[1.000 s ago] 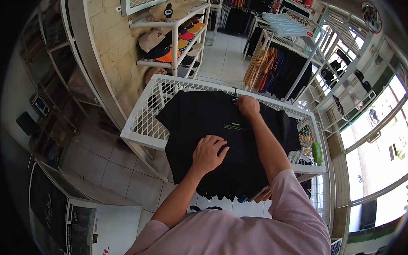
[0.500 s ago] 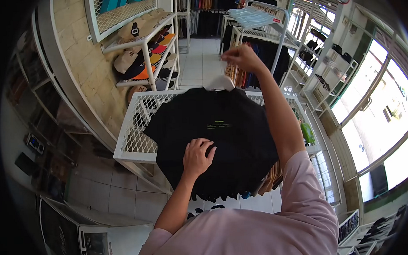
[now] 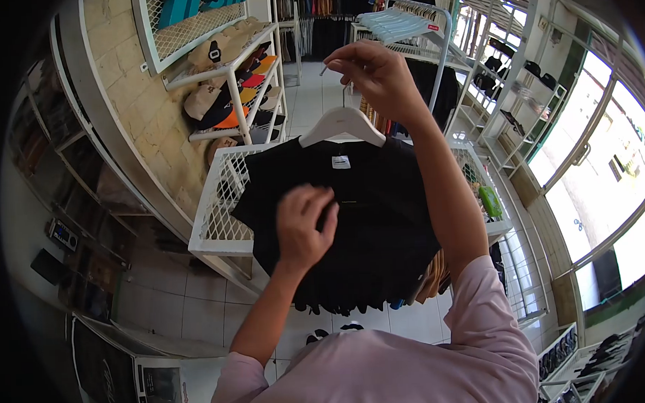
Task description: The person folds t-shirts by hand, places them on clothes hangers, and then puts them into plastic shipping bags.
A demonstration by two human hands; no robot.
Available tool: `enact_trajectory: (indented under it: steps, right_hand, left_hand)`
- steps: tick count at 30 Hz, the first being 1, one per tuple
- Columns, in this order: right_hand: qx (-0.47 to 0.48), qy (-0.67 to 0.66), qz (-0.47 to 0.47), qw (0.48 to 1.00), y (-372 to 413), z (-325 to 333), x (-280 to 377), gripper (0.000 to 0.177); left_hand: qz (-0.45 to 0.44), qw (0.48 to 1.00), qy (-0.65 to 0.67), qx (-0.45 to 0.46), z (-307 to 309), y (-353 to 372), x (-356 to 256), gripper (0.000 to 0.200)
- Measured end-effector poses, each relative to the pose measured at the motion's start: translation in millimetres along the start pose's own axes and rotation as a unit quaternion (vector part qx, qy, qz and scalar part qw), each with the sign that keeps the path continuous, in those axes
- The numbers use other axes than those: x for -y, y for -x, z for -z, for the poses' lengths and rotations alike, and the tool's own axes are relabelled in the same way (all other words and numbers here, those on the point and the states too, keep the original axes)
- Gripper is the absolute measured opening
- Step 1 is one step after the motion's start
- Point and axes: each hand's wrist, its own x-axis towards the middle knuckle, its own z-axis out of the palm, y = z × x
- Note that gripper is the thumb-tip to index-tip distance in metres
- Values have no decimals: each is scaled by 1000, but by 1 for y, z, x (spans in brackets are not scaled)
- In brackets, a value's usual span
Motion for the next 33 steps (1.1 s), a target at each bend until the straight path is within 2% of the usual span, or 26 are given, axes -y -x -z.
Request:
enact_trajectory:
  steps: [1,3,6,9,10,11,13,15,17,19,20,23,24,27,28,31,33]
  right_hand:
    - [8,-9,14,1000,2,-2,8,13]
    - [17,-43,35,998,4,-6,21,12]
    - [17,-101,54,993,3,-12,41,13]
    - [-8,-132,78,988,7,-21,48,15]
    - [-50,-22,124,991,12,-17,56,19]
    - [-122,29,122,985,23,-19,69,20]
    - [-153,33,57,986,55,-19,87,15]
    - [-107,-40,15,993,94,-29,97,11]
    - [18,-80,-51,995,133,-45,104,14]
    - [93,-53,-4,994,160,-72,97,23]
    - [109,-13,11,994,169,-86,97,33]
    - [182,48,-19,982,192,-109,107,40]
    - [169,27,-5,985,199,-115,110,46]
    - [227,5,-29,973,211,-121,128,43]
    - [248,-38,-37,967,215,-126,129,48]
    - [263,-95,-29,960,219,-120,145,47]
    - [322,-217,-95,917,220,-121,150,41]
  left_hand:
    - [-27,997,-36,-57,18,-21,-5,42]
    - [-31,989,-104,-98,43,-55,-10,48]
    - [-60,987,-139,-52,62,-89,-3,46]
    - [85,984,-121,97,75,-81,-4,43]
    - [23,989,-143,41,80,-78,-7,39]
    - [41,985,-162,39,86,-73,-10,38]
    - [78,976,-200,34,100,-59,-18,37]
    - [146,957,-243,64,119,-52,-39,36]
    - [200,942,-260,75,132,-42,-56,31]
    - [223,936,-264,61,138,-31,-77,32]
    - [228,937,-259,50,140,-24,-84,32]
    - [262,923,-281,27,147,-1,-106,37]
    - [276,915,-294,20,151,6,-114,38]
    - [322,918,-231,19,171,25,-132,42]
    - [354,910,-213,30,179,30,-138,42]
    - [417,891,-175,39,196,45,-146,44]
    - [431,885,-176,21,202,56,-142,43]
